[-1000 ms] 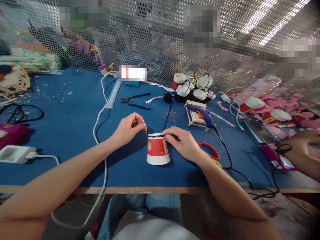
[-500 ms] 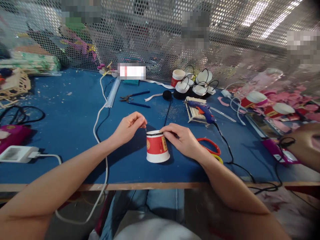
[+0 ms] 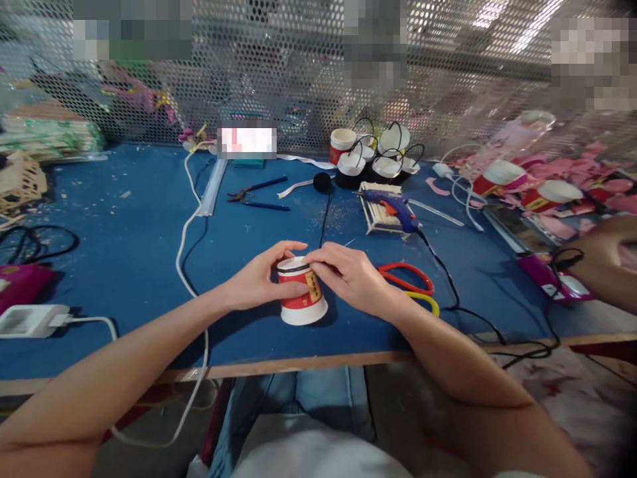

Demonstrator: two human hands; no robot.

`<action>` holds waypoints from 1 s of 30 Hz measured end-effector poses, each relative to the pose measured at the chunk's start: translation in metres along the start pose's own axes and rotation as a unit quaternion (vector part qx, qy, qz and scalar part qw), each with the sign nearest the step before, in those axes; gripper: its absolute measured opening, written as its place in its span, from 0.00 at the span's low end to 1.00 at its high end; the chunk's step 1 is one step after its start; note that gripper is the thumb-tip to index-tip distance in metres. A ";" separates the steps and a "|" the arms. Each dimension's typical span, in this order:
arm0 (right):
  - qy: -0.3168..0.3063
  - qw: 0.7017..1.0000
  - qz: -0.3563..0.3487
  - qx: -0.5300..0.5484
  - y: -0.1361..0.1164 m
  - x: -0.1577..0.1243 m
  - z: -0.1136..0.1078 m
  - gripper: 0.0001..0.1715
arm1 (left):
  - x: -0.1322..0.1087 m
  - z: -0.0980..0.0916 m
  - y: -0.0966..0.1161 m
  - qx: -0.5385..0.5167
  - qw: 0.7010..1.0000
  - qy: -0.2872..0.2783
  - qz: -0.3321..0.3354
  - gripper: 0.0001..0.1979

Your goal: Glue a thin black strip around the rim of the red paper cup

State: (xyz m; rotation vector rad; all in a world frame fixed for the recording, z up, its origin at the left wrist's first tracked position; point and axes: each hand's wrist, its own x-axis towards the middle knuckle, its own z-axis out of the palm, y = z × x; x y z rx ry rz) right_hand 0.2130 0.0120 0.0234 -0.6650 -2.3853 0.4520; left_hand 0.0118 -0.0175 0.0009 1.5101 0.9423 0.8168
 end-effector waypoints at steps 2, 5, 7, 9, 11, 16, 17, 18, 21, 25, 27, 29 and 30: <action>-0.003 1.000 0.002 0.015 -0.001 0.000 0.001 0.12 | 0.000 0.000 0.002 -0.010 1.000 -0.003 -0.005 0.31; -0.019 0.998 0.020 0.049 -0.002 -0.001 0.001 0.12 | -0.001 0.001 0.004 -0.005 1.000 -0.001 -0.006 0.31; -0.023 0.997 0.034 0.070 -0.003 -0.002 0.000 0.10 | -0.002 0.002 0.005 0.008 1.000 0.003 0.000 0.32; -0.023 0.995 0.049 0.086 -0.004 -0.003 0.000 0.09 | -0.004 0.004 0.005 0.018 1.000 0.007 0.007 0.32; -0.025 0.993 0.064 0.100 -0.005 -0.003 -0.001 0.08 | -0.004 0.005 0.005 0.022 1.000 0.007 0.013 0.32; -0.030 0.989 0.082 0.120 -0.006 -0.002 -0.002 0.07 | -0.004 0.002 0.006 0.040 0.999 -0.004 0.020 0.33; -0.029 0.989 0.081 0.122 -0.007 -0.002 -0.002 0.06 | -0.004 0.001 0.007 0.048 0.999 -0.005 0.025 0.33; -0.026 0.989 0.078 0.123 -0.007 -0.002 -0.002 0.06 | -0.004 -0.001 0.008 0.057 0.998 -0.003 0.032 0.33; -0.018 0.990 0.072 0.124 -0.007 -0.001 -0.001 0.05 | -0.004 -0.006 0.010 0.083 0.995 0.019 0.053 0.29; -0.019 0.991 0.065 0.118 -0.007 -0.001 0.000 0.06 | -0.004 -0.008 0.011 0.049 0.997 0.023 0.062 0.23; -0.018 0.992 0.059 0.111 -0.007 -0.002 0.000 0.06 | -0.004 -0.007 0.011 0.032 0.997 0.023 0.061 0.22; -0.012 0.993 0.055 0.106 -0.006 -0.002 0.001 0.07 | -0.004 -0.006 0.011 0.024 0.998 0.023 0.057 0.21; -0.011 0.993 0.055 0.103 -0.006 -0.002 0.001 0.07 | -0.004 -0.006 0.011 0.020 0.998 0.021 0.053 0.21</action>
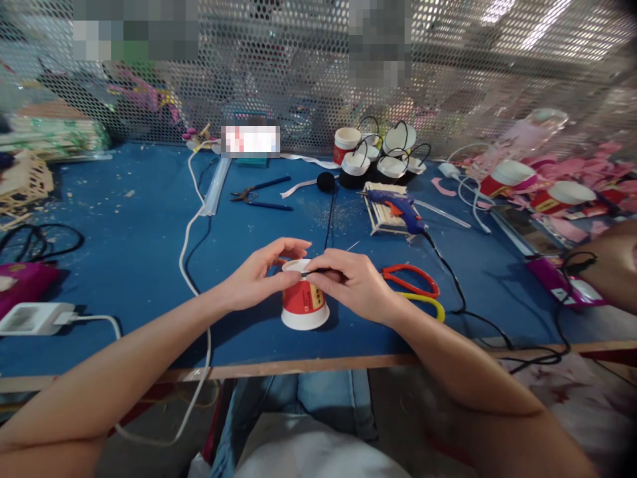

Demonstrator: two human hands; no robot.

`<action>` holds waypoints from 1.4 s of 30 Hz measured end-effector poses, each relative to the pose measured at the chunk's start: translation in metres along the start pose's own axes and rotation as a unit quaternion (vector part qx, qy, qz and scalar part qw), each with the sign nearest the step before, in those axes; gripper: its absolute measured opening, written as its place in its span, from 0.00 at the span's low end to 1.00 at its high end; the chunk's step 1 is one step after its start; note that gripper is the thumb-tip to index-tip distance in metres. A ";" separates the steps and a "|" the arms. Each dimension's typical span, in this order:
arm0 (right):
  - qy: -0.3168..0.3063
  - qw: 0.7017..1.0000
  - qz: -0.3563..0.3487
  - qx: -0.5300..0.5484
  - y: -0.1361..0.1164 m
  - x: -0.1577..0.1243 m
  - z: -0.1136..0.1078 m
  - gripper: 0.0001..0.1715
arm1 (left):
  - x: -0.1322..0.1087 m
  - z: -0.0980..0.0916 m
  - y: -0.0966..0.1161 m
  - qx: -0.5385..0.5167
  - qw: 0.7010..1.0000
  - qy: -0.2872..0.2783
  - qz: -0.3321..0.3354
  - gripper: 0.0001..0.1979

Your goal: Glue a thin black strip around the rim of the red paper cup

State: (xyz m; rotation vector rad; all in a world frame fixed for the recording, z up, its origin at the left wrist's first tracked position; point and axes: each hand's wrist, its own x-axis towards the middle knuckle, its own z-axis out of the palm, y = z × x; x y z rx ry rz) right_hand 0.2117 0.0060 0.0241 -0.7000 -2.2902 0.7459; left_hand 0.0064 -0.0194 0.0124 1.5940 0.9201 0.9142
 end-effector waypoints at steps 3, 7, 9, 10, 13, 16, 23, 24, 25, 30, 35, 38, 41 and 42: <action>0.002 1.000 -0.004 -0.003 0.000 0.000 0.000 0.07 | -0.001 0.001 0.001 0.004 1.000 -0.009 -0.001 0.22; -0.001 0.999 -0.033 -0.006 -0.002 0.000 0.001 0.08 | -0.002 0.000 0.004 0.059 0.998 -0.022 0.015 0.25; -0.003 0.998 -0.052 -0.018 -0.004 0.000 0.002 0.09 | -0.002 0.000 0.005 0.078 0.996 -0.031 0.007 0.25; -0.002 0.998 -0.059 -0.027 -0.004 0.000 0.002 0.10 | -0.001 0.000 0.006 0.079 0.996 -0.036 0.002 0.25; 0.000 0.996 -0.069 -0.057 -0.005 0.001 0.002 0.11 | 0.000 0.000 0.005 0.062 0.997 -0.051 -0.005 0.25; 0.019 0.995 -0.054 -0.080 -0.005 0.001 0.000 0.16 | 0.000 -0.001 0.004 0.036 0.998 -0.045 0.002 0.24; 0.065 0.986 0.005 -0.154 -0.005 0.001 -0.010 0.08 | 0.002 -0.006 -0.003 0.143 0.983 0.094 0.064 0.30; 0.046 0.986 0.007 -0.158 -0.005 0.001 -0.011 0.09 | 0.003 -0.006 -0.004 0.173 0.976 0.112 0.075 0.29; 0.026 0.987 0.004 -0.156 -0.005 0.001 -0.012 0.10 | 0.004 -0.007 -0.006 0.200 0.968 0.126 0.083 0.29; 0.041 0.989 0.022 -0.143 0.000 0.005 -0.032 0.10 | 0.006 -0.009 -0.011 0.267 0.946 0.152 0.103 0.28; 0.182 0.914 0.197 -0.304 0.041 0.016 -0.086 0.14 | 0.004 -0.011 -0.007 0.298 0.940 0.140 0.091 0.28; 0.073 0.825 0.348 -0.440 0.081 0.019 -0.110 0.20 | 0.003 -0.012 -0.001 0.334 0.929 0.128 0.099 0.28; 0.034 0.809 0.386 -0.442 0.109 0.018 -0.116 0.18 | 0.004 -0.012 0.003 0.355 0.922 0.110 0.110 0.29; 0.038 0.809 0.389 -0.438 0.114 0.017 -0.115 0.18 | 0.003 -0.012 0.003 0.359 0.920 0.106 0.113 0.29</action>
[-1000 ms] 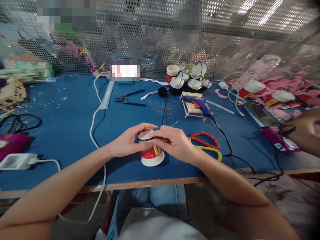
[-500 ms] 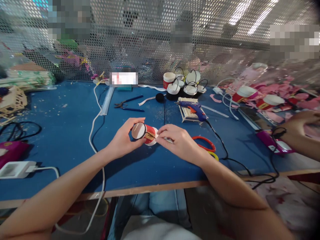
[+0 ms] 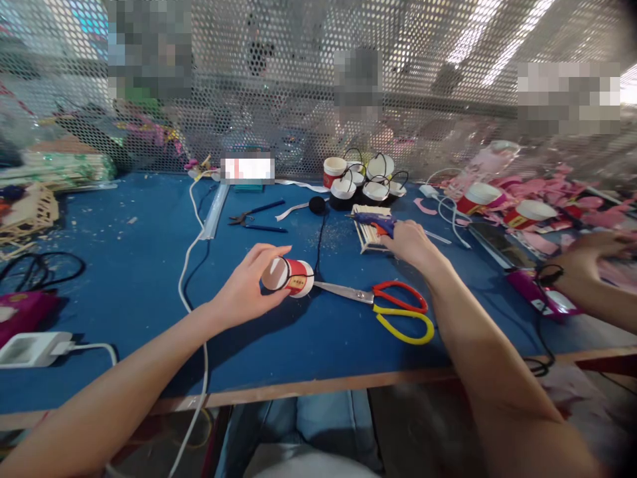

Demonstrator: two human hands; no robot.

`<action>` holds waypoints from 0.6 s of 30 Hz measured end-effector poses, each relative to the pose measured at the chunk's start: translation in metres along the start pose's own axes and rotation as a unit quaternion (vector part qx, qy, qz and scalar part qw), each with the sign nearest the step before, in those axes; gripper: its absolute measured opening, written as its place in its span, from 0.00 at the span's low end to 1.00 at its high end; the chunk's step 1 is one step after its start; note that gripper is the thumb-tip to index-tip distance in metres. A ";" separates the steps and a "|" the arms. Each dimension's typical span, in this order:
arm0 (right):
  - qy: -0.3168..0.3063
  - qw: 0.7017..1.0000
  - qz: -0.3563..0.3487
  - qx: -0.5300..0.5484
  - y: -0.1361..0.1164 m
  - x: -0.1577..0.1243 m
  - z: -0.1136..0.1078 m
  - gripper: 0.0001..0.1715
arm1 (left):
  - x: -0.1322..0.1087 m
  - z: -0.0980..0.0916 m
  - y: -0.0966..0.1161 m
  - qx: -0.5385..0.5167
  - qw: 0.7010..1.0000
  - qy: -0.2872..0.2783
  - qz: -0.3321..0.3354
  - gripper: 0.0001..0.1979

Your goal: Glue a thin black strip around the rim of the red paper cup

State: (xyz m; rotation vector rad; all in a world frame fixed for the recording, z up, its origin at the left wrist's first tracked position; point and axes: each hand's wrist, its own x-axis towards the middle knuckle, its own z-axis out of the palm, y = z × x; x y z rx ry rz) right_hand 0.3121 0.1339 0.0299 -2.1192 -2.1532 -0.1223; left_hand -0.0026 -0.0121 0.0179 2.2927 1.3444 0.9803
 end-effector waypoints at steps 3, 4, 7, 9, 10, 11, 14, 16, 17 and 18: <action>0.010 1.000 0.017 0.013 -0.001 -0.001 0.007 0.19 | -0.001 0.002 -0.001 0.005 1.000 0.014 0.015 0.29; 0.015 0.999 0.021 0.019 -0.001 -0.003 0.007 0.19 | -0.002 0.002 -0.002 0.003 1.000 0.022 0.019 0.29; 0.031 0.998 0.027 0.044 -0.002 -0.009 0.007 0.19 | -0.003 0.005 -0.005 -0.017 0.999 0.043 0.019 0.29; 0.043 0.997 0.035 0.059 0.000 -0.012 0.006 0.22 | -0.003 0.006 -0.009 -0.047 0.998 0.048 0.010 0.30; 0.057 0.995 0.045 0.074 0.001 -0.014 0.005 0.24 | -0.003 0.007 -0.012 -0.068 0.996 0.049 0.002 0.30; 0.077 0.991 0.055 0.096 0.002 -0.015 0.004 0.26 | -0.002 0.008 -0.014 -0.090 0.995 0.048 -0.008 0.30; 0.142 0.963 0.060 0.221 0.001 -0.022 0.000 0.27 | -0.002 0.011 -0.020 -0.152 0.987 0.036 -0.043 0.31; 0.123 0.936 0.015 0.329 -0.005 -0.029 -0.006 0.21 | -0.001 0.012 -0.023 -0.179 0.982 0.019 -0.055 0.32; 0.092 0.920 -0.016 0.380 -0.009 -0.035 -0.009 0.18 | -0.001 0.012 -0.024 -0.186 0.981 0.009 -0.056 0.32; 0.044 0.907 -0.047 0.417 -0.014 -0.041 -0.013 0.15 | -0.001 0.011 -0.025 -0.190 0.980 -0.001 -0.056 0.32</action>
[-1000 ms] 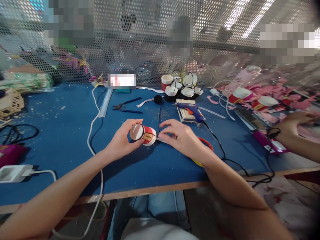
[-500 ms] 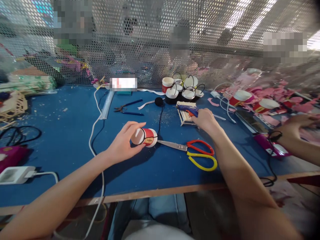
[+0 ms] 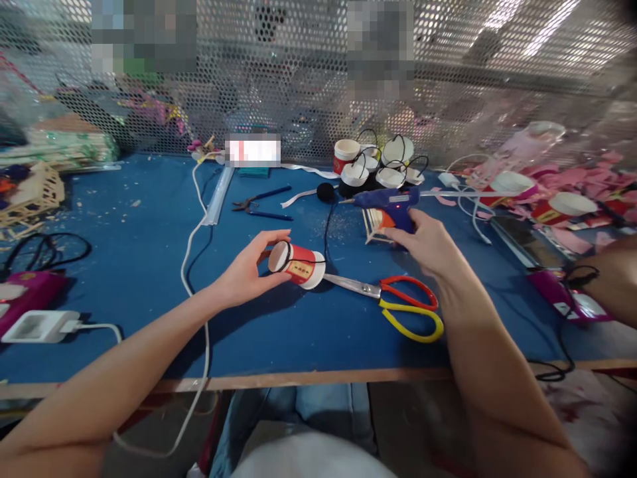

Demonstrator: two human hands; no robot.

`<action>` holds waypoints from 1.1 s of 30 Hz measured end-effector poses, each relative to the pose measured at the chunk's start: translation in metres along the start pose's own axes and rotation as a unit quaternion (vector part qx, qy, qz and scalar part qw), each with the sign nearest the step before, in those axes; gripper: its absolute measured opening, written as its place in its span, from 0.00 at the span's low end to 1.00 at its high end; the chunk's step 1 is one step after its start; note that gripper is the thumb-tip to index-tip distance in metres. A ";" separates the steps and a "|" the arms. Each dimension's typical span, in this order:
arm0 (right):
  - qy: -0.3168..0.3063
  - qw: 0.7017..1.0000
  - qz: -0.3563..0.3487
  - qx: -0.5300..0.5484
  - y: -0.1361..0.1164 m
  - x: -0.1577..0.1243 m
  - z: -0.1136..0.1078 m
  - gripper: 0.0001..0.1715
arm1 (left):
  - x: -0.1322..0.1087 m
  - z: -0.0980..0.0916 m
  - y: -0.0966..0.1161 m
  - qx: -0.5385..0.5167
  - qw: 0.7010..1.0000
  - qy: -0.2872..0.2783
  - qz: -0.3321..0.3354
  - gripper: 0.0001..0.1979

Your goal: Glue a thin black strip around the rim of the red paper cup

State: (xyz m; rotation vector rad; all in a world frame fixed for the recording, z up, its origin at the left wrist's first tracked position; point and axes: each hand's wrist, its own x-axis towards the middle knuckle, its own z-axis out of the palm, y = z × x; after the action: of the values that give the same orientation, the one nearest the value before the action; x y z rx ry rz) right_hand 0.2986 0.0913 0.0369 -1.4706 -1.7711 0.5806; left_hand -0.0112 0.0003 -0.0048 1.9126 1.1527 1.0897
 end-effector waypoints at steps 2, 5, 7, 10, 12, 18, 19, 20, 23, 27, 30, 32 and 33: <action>-0.077 0.995 -0.011 0.056 -0.015 -0.013 0.004 0.12 | 0.000 -0.001 0.000 -0.005 1.000 -0.018 -0.002 0.32; -0.142 0.987 -0.027 0.069 -0.036 -0.034 0.014 0.14 | 0.001 -0.003 0.003 -0.024 0.999 -0.031 -0.006 0.30; -0.170 0.980 -0.025 0.101 -0.047 -0.046 0.020 0.14 | 0.001 -0.004 0.005 -0.043 0.998 -0.037 -0.004 0.29; -0.169 0.974 -0.012 0.153 -0.055 -0.059 0.028 0.14 | 0.002 -0.003 0.007 -0.058 0.997 -0.046 0.000 0.27; -0.143 0.979 -0.038 0.139 -0.056 -0.065 0.031 0.11 | 0.002 -0.003 0.007 -0.062 0.997 -0.045 0.001 0.28; -0.141 0.978 -0.140 0.064 -0.044 -0.073 0.034 0.07 | 0.001 -0.003 0.005 -0.066 0.997 -0.042 -0.002 0.29; -0.135 0.979 -0.142 0.060 -0.041 -0.074 0.036 0.07 | 0.001 -0.003 0.004 -0.063 0.997 -0.041 -0.002 0.29; -0.126 0.980 -0.147 0.053 -0.039 -0.075 0.037 0.07 | 0.001 -0.003 0.004 -0.060 0.997 -0.040 -0.003 0.29; -0.102 0.981 -0.159 0.029 -0.036 -0.078 0.041 0.07 | 0.001 -0.003 0.005 -0.054 0.998 -0.036 -0.003 0.29; -0.145 0.976 -0.161 0.014 -0.046 -0.078 0.038 0.07 | 0.002 -0.004 0.005 -0.045 0.998 -0.033 0.003 0.28; -0.178 0.970 -0.166 0.010 -0.053 -0.077 0.034 0.07 | 0.002 -0.003 0.004 -0.044 0.998 -0.033 0.004 0.29; -0.170 0.970 -0.175 0.011 -0.055 -0.077 0.032 0.07 | 0.002 -0.003 0.002 -0.045 0.998 -0.033 0.005 0.29; -0.163 0.970 -0.179 0.009 -0.055 -0.077 0.032 0.07 | 0.001 -0.003 0.002 -0.046 0.998 -0.034 0.005 0.29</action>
State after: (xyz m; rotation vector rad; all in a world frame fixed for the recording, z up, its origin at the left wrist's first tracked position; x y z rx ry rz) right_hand 0.2439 0.0077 0.0384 -1.0460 -2.2155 0.6731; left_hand -0.0124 0.0010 -0.0015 1.8719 1.0395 1.0575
